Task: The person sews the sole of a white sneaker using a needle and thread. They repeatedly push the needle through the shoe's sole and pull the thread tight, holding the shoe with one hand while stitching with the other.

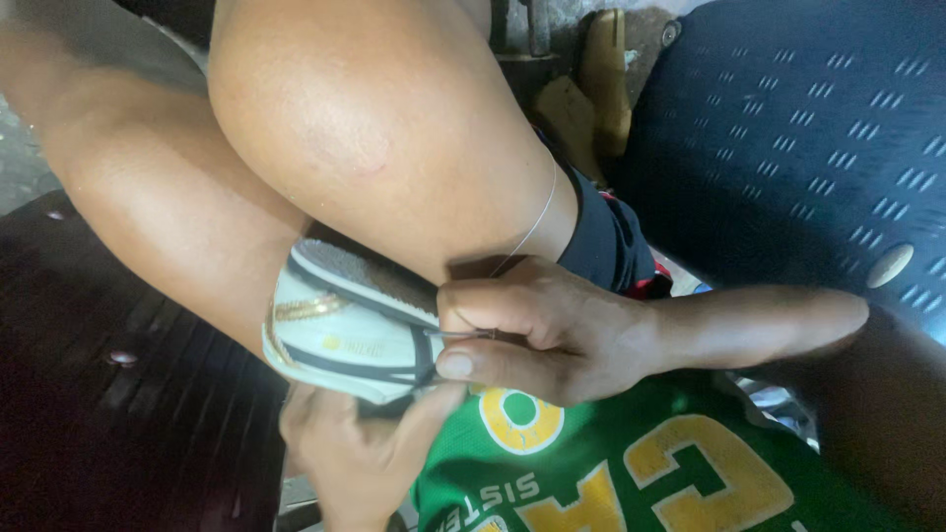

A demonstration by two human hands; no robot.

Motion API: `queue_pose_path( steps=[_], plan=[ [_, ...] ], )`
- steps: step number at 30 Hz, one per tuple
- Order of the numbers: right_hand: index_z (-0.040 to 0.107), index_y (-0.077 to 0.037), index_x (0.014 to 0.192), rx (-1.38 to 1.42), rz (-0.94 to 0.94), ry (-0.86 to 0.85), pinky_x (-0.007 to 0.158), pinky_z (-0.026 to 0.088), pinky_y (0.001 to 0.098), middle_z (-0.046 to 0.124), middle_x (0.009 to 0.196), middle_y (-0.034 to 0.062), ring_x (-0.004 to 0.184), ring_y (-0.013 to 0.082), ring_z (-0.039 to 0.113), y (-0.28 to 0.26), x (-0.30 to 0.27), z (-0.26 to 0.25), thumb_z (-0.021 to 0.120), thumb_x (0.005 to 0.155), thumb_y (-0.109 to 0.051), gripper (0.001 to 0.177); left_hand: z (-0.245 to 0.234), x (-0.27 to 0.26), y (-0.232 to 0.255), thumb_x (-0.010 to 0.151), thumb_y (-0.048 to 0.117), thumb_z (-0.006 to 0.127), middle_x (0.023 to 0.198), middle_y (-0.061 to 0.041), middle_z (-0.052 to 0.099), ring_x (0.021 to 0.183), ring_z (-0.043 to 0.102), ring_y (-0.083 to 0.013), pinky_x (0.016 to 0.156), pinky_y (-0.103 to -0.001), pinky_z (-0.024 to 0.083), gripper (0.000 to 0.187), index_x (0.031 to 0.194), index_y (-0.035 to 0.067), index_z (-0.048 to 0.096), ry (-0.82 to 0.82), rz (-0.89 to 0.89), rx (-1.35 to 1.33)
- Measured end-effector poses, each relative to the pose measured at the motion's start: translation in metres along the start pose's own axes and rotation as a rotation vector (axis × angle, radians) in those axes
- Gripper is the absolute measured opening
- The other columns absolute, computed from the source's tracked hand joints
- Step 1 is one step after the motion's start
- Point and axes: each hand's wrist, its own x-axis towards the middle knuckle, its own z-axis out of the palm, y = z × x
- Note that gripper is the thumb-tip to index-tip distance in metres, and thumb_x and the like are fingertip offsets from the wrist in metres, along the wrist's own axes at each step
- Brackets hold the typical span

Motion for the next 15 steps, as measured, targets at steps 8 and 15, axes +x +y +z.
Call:
queue_pose_path(
  steps=[8,15],
  plan=[
    [0.063,-0.009,0.109,-0.172,-0.211,0.325,0.057,0.056,0.019,0.064,0.114,0.0107,0.087,0.0118,0.064,-0.016,-0.028,-0.035,0.045,0.108,-0.021,0.022,-0.011,-0.025,-0.031,0.087,0.014,0.084,0.112,-0.016,0.076,0.099,0.072,-0.0192,0.093,-0.032,0.057,0.042,0.119,-0.009,0.069,0.057,-0.075,-0.563],
    [0.062,-0.005,0.122,-0.852,-0.351,0.363,0.075,0.063,0.035,0.071,0.094,0.0112,0.087,0.0263,0.073,-0.011,-0.045,-0.037,0.061,0.099,-0.01,0.024,-0.021,-0.041,-0.097,0.08,0.024,0.093,0.119,-0.017,0.071,0.105,0.07,-0.0226,0.097,-0.035,0.056,0.066,0.128,-0.011,0.062,0.078,0.04,-0.837]
  ],
)
